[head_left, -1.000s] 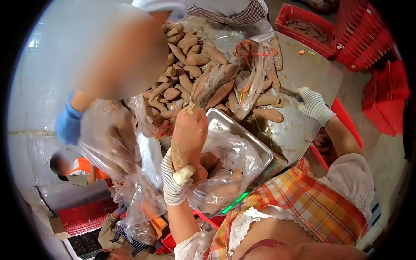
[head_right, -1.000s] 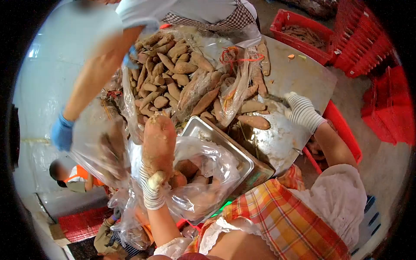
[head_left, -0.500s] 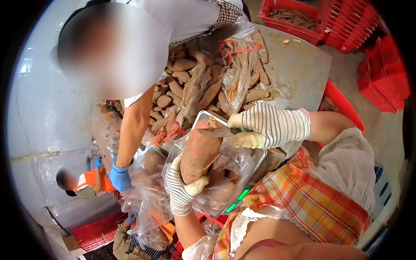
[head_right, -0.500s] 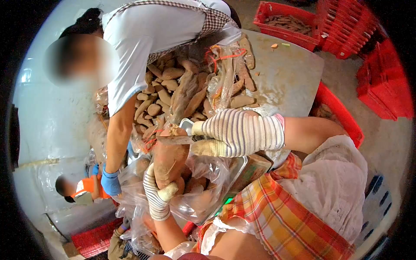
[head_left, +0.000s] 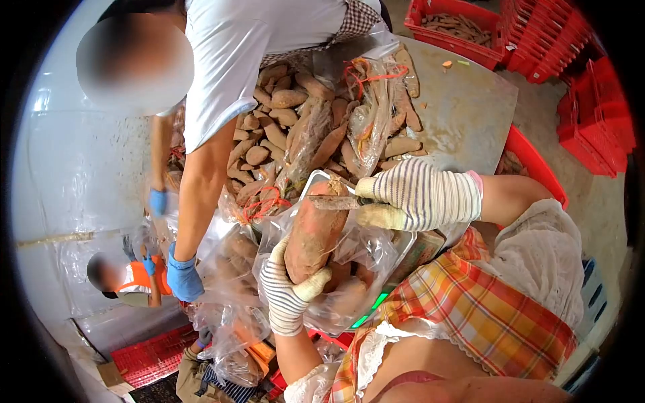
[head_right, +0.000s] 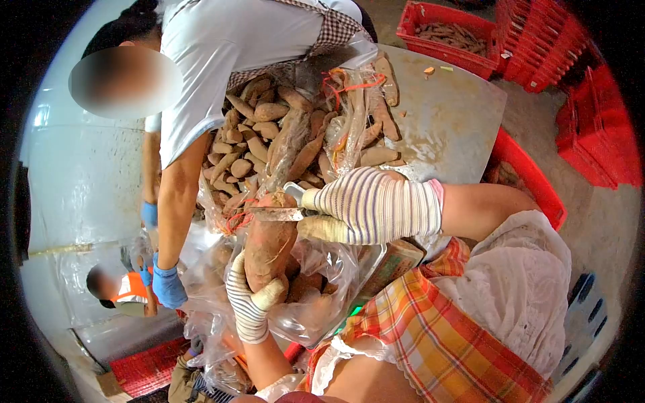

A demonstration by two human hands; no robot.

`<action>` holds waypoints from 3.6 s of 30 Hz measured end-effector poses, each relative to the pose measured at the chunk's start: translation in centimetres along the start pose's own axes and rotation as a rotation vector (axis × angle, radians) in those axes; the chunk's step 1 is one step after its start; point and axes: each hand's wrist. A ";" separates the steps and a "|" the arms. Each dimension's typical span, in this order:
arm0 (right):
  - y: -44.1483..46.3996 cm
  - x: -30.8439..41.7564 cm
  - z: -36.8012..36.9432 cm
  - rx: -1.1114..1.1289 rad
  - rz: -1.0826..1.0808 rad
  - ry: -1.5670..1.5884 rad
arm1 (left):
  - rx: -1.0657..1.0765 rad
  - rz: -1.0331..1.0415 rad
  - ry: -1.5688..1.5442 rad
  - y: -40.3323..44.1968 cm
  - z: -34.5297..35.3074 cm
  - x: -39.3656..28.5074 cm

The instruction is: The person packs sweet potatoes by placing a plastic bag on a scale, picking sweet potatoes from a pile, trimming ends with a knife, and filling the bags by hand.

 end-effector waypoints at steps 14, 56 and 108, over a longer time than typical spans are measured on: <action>-4.5 -11.1 0.0 0.003 0.586 -0.288 | -0.119 0.074 -0.294 -1.4 -2.3 1.4; 0.1 0.0 2.3 -0.337 -0.070 0.078 | -0.080 0.132 -0.137 -1.0 1.3 2.4; -6.7 -16.6 0.4 -0.214 0.684 -0.644 | -0.043 0.027 -0.406 -1.8 -1.8 6.3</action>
Point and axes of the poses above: each hand's wrist, its own y-axis towards the middle knuckle, its own z-axis out of the palm, x = y × z, and after that the axes turned 7 degrees about -z, right-handed
